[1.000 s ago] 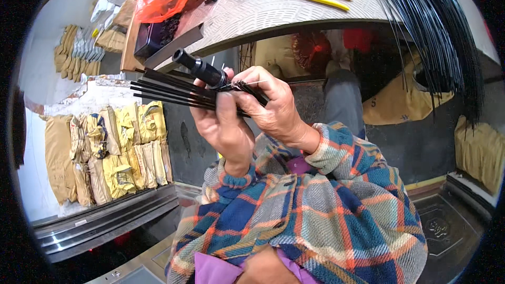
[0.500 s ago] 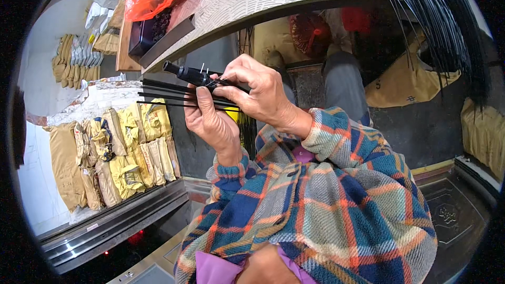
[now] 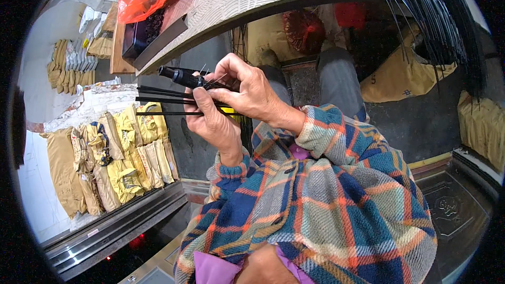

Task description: Assembling black plastic tube components into a central circular base using a crimping tool and a hammer.

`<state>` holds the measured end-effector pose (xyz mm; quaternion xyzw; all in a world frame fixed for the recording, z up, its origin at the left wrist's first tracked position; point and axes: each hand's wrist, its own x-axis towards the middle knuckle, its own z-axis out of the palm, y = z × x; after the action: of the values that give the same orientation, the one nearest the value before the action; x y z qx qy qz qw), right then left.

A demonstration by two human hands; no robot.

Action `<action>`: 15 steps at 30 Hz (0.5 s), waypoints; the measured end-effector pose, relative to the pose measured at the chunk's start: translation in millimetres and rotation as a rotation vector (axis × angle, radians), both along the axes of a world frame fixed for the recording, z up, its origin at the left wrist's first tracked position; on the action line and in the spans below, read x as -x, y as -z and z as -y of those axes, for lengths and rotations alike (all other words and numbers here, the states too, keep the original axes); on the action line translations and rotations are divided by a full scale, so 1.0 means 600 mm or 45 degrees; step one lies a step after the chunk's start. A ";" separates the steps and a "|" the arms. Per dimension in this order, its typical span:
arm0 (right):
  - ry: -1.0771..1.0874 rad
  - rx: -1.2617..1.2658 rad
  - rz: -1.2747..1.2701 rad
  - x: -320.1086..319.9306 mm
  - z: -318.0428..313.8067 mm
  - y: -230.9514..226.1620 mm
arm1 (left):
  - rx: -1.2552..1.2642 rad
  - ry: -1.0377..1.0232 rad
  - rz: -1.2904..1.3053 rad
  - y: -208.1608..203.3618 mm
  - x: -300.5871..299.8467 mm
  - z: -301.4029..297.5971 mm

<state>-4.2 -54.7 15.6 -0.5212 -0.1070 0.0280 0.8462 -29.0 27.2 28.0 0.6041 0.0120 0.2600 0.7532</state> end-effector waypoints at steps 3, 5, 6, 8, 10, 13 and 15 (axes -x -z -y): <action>-0.010 0.081 -0.009 0.001 0.000 0.000 | 0.289 0.106 -0.056 -0.003 -0.007 -0.021; -0.197 -0.165 -0.092 -0.002 0.003 0.010 | 0.346 0.184 -0.056 -0.003 -0.004 -0.032; -0.173 -0.193 -0.020 0.000 0.000 0.015 | 0.402 0.255 -0.052 -0.003 -0.002 -0.037; -0.098 -0.073 0.069 0.001 0.003 0.015 | 0.399 0.181 -0.082 0.011 -0.004 -0.047; -0.014 0.052 0.156 0.002 0.006 0.017 | 0.396 0.176 -0.062 0.015 -0.006 -0.041; 0.084 0.182 0.174 0.004 0.001 0.014 | 0.288 0.106 -0.011 0.014 -0.007 -0.035; 0.005 0.127 0.083 -0.004 0.000 0.015 | 0.263 0.055 0.012 0.020 -0.009 -0.035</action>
<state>-1.7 -55.0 6.3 -0.5636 -0.1321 0.0145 0.8153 -23.6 48.4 15.9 0.5221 0.0221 0.2439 0.8170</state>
